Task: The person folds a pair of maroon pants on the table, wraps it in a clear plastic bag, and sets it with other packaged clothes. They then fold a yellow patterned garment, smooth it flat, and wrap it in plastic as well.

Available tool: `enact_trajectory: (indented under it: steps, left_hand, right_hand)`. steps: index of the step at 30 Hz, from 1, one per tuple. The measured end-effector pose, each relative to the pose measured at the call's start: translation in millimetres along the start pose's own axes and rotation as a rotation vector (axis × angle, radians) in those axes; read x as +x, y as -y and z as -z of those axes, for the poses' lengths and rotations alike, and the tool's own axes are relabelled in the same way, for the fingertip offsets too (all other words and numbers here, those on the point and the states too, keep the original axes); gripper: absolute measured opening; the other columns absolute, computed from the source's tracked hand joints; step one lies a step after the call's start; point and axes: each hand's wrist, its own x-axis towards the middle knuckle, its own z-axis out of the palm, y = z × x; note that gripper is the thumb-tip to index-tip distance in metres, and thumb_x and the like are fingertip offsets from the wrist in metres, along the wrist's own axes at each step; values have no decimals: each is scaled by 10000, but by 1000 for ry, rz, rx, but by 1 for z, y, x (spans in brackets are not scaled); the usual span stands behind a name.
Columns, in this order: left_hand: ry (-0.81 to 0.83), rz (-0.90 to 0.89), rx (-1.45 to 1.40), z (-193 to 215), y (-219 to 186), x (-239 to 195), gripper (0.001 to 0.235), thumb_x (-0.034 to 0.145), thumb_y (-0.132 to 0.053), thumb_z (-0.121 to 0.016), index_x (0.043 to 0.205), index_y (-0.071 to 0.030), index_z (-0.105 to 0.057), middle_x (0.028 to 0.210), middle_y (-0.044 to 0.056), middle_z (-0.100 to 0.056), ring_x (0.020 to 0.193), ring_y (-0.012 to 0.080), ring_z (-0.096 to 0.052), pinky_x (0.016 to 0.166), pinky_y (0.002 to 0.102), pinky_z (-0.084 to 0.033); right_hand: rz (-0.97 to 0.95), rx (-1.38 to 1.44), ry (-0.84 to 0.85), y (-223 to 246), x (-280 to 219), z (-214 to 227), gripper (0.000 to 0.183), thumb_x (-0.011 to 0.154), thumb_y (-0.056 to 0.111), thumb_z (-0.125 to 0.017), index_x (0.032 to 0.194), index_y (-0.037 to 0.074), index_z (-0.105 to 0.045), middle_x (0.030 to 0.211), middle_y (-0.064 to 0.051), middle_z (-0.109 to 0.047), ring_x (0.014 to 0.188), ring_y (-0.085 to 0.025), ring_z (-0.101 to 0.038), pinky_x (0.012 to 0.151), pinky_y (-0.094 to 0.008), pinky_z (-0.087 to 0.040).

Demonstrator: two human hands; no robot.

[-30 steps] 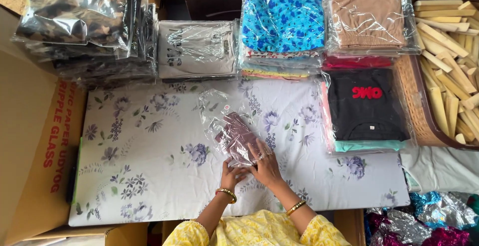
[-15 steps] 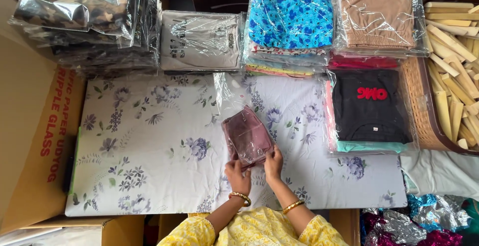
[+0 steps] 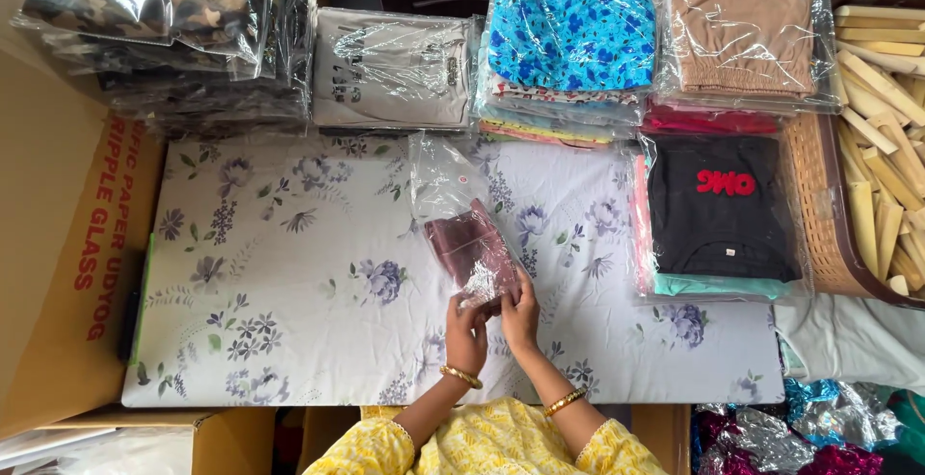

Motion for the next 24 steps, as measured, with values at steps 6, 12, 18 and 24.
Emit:
enact_trajectory:
  steps: [6,12,18,24]
  left_hand:
    - [104,-223,345,17,-22,8,721,754,146,-535,1440,-75,-551,1362,260,-547,1178,433,-552,1013,464,-468]
    - [155,2,434,20,-3,3,725,858,83,-541,1544,-131,-442,1389,196,-560,1156,395,-557,1021,438,-475]
    - [-259,57,356,30,30,22,772,794,110,-503,1535,-100,-439,1457,225,-501,1281,416,-524,1072,455,-439]
    - [-261,-32,326,34,8,34,826,768,67,-633,1539,-99,-387,1444,264,-472,1282,444,-481,1065,487,-395]
  right_hand:
    - [434,-16,0,73,-15,14,732,787,-112,-580,1497,-5,-435,1353,-276,-582,1146,-377,-603,931,-448,-498]
    - [350,-315,292,-4,-14,-5,568,916,2,-658,1458,135,-555,1019,-166,-734,923,-343,-713,878,-450,-560]
    - [147,-297,357,49,-19,-6,661,902,65,-662,1528,128,-459,1039,-208,-708,841,-379,-707,774,-471,-547]
    - [669,-250,242,76,-23,13,409,907,176,-704,1303,80,-670,1058,-142,-733,893,-327,-721,746,-420,-577]
